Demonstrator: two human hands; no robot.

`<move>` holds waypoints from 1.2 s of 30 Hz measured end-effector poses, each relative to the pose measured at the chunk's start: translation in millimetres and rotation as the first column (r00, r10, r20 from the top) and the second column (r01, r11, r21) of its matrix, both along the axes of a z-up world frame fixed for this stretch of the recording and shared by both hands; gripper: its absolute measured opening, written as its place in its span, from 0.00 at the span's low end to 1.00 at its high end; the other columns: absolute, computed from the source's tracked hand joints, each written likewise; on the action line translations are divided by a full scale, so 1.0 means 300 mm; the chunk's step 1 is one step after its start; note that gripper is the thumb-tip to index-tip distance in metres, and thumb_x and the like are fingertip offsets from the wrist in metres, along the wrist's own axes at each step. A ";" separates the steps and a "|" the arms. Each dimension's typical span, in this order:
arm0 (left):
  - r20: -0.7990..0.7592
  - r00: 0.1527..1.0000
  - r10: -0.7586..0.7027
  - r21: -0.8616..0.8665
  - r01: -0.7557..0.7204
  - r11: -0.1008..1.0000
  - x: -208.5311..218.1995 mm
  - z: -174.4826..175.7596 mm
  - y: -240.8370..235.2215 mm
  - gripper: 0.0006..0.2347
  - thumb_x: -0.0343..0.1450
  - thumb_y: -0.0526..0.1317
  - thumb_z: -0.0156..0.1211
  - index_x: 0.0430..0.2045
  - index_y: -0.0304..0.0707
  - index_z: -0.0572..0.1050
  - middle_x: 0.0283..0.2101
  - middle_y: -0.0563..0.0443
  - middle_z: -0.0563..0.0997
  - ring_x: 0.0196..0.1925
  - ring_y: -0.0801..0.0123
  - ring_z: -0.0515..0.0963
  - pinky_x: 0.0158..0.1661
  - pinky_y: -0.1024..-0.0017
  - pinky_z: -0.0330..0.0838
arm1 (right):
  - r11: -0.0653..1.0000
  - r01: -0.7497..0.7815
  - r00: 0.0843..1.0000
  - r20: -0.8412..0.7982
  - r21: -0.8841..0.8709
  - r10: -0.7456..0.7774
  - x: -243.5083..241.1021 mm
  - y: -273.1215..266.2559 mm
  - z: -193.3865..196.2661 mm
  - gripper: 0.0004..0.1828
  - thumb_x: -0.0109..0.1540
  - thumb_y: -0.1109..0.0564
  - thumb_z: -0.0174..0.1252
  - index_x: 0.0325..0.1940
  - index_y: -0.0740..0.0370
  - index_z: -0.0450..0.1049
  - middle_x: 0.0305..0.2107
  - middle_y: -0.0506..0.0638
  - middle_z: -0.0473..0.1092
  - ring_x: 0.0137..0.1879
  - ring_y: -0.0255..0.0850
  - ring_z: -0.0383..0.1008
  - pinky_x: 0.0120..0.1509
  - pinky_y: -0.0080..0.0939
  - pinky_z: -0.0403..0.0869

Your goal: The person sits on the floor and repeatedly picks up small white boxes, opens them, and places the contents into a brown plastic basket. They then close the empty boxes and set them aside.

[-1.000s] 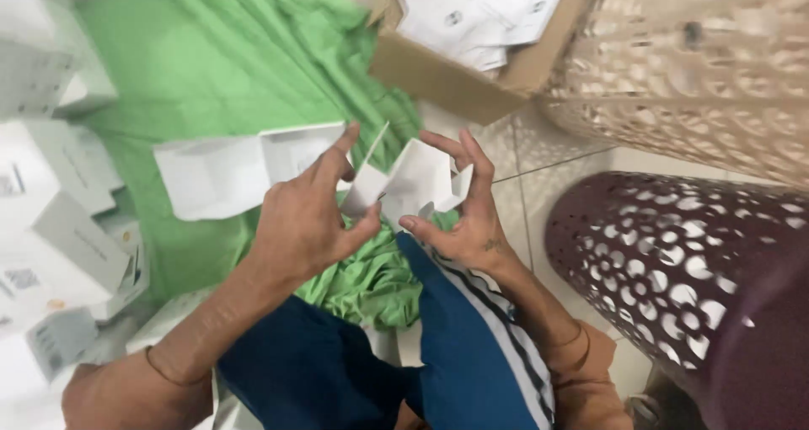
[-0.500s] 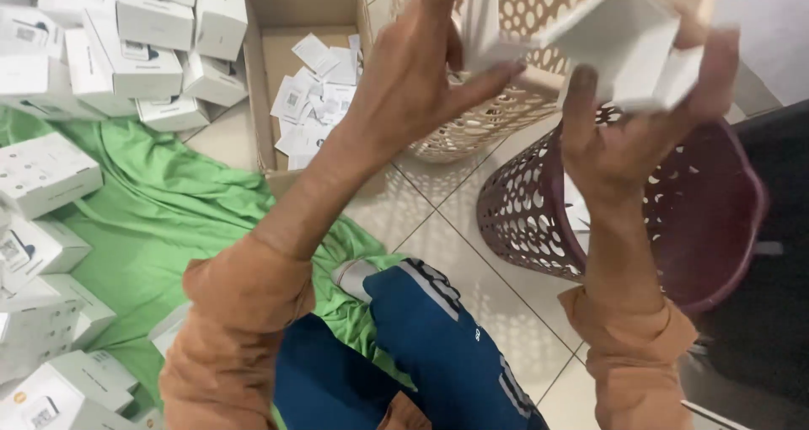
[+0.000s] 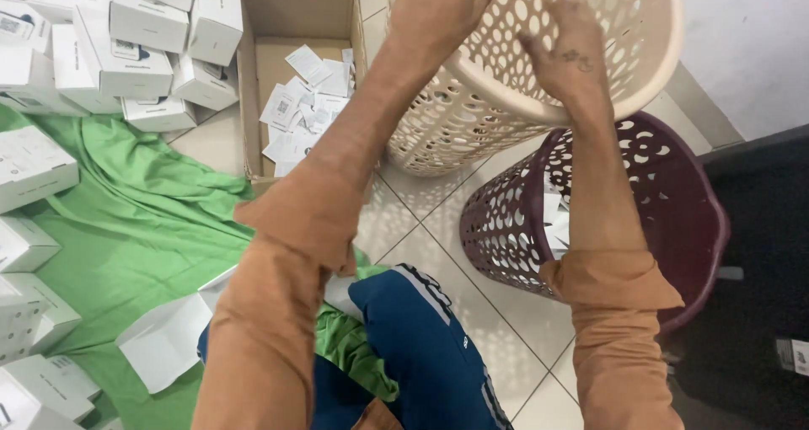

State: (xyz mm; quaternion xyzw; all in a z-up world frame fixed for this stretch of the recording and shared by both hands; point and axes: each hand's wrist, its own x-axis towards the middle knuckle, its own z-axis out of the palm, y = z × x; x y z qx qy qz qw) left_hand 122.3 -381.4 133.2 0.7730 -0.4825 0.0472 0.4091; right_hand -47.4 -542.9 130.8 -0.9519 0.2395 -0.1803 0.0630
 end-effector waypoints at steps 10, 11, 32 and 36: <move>-0.173 0.948 0.265 0.068 -0.257 0.964 -0.057 -0.647 1.227 0.13 0.72 0.35 0.65 0.49 0.31 0.75 0.51 0.36 0.79 0.55 0.46 0.79 0.54 0.56 0.73 | 0.872 -0.465 0.688 0.556 -0.155 0.466 -0.159 0.698 -0.201 0.07 0.72 0.65 0.57 0.54 0.66 0.70 0.38 0.53 0.67 0.42 0.39 0.68 0.44 0.38 0.69; -0.254 0.911 0.326 0.190 -0.283 0.940 -0.064 -0.778 1.351 0.12 0.71 0.36 0.65 0.47 0.31 0.76 0.49 0.36 0.80 0.51 0.47 0.80 0.51 0.56 0.74 | 0.819 -0.561 0.764 0.459 0.123 0.454 -0.112 0.798 -0.282 0.11 0.69 0.64 0.60 0.55 0.65 0.71 0.41 0.55 0.70 0.43 0.40 0.72 0.47 0.39 0.73; -0.240 0.667 0.706 0.796 -0.282 0.536 -0.577 -1.444 1.660 0.16 0.73 0.51 0.59 0.30 0.36 0.82 0.34 0.40 0.83 0.40 0.50 0.81 0.44 0.56 0.74 | 0.012 -0.941 -0.079 -0.255 0.337 0.964 0.229 1.627 -1.709 0.25 0.62 0.59 0.57 0.65 0.57 0.73 0.58 0.52 0.69 0.62 0.47 0.68 0.57 0.48 0.74; 0.110 0.875 0.471 0.794 -0.363 0.488 -0.437 -1.675 1.663 0.15 0.62 0.46 0.65 0.35 0.35 0.82 0.43 0.45 0.80 0.51 0.56 0.76 0.55 0.63 0.68 | 0.018 -0.985 -0.059 -0.431 0.174 0.901 0.237 1.637 -1.945 0.21 0.55 0.56 0.55 0.53 0.57 0.76 0.64 0.51 0.67 0.65 0.45 0.66 0.44 0.46 0.74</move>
